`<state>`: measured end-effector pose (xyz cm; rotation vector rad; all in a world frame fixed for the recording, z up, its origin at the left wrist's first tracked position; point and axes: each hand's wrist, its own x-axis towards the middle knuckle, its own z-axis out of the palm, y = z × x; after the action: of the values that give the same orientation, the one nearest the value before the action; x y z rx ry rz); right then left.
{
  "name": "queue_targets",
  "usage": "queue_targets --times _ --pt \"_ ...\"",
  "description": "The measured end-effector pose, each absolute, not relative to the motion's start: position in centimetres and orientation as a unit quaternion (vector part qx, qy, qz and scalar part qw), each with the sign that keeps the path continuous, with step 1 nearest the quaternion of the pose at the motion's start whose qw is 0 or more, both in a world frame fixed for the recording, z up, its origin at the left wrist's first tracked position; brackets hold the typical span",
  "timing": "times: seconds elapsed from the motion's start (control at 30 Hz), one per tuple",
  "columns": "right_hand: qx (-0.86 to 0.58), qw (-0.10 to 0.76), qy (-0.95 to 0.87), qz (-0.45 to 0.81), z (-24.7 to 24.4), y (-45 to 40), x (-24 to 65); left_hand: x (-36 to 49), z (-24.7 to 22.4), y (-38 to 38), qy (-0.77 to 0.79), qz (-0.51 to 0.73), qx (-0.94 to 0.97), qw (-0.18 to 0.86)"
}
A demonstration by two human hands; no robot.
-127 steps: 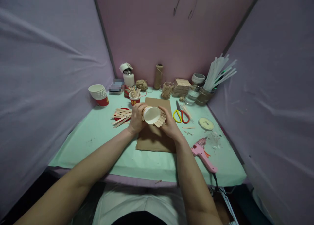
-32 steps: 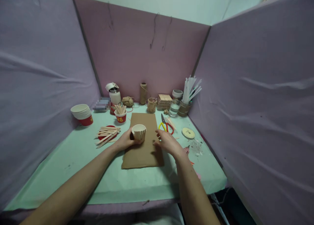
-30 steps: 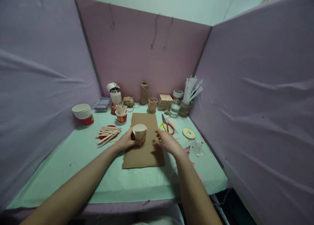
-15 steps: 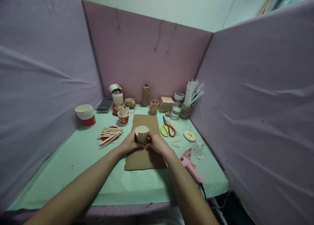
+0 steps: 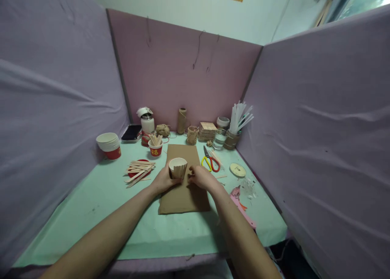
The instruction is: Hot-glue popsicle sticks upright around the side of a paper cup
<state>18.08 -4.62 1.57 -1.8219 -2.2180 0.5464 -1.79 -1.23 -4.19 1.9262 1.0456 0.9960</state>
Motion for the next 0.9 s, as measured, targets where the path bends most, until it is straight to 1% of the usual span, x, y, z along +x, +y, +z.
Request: queue_targets --times 0.17,0.4,0.5,0.6,0.73,0.9 --pt "-0.637 0.109 -0.749 0.143 3.4 -2.6 19.8 -1.8 -4.2 -1.4 0.402 0.376 0.753 0.36" --pt "-0.594 0.163 -0.786 0.049 9.5 2.9 17.4 -1.9 -3.9 -1.6 0.41 0.357 0.753 0.371" --pt "-0.59 0.164 -0.79 0.029 11.0 5.0 16.9 -2.0 -3.6 -1.8 0.406 0.354 0.756 0.372" --pt "-0.617 0.125 -0.777 0.016 11.3 6.4 18.9 -2.1 -3.6 -1.9 0.403 0.35 0.756 0.379" --pt "-0.69 0.027 -0.723 0.027 11.1 6.7 25.2 -2.0 -3.6 -1.6 0.404 0.341 0.756 0.386" --pt "-0.759 -0.094 -0.635 0.112 9.3 5.4 32.2 -1.7 -3.6 -1.4 0.409 0.337 0.757 0.381"
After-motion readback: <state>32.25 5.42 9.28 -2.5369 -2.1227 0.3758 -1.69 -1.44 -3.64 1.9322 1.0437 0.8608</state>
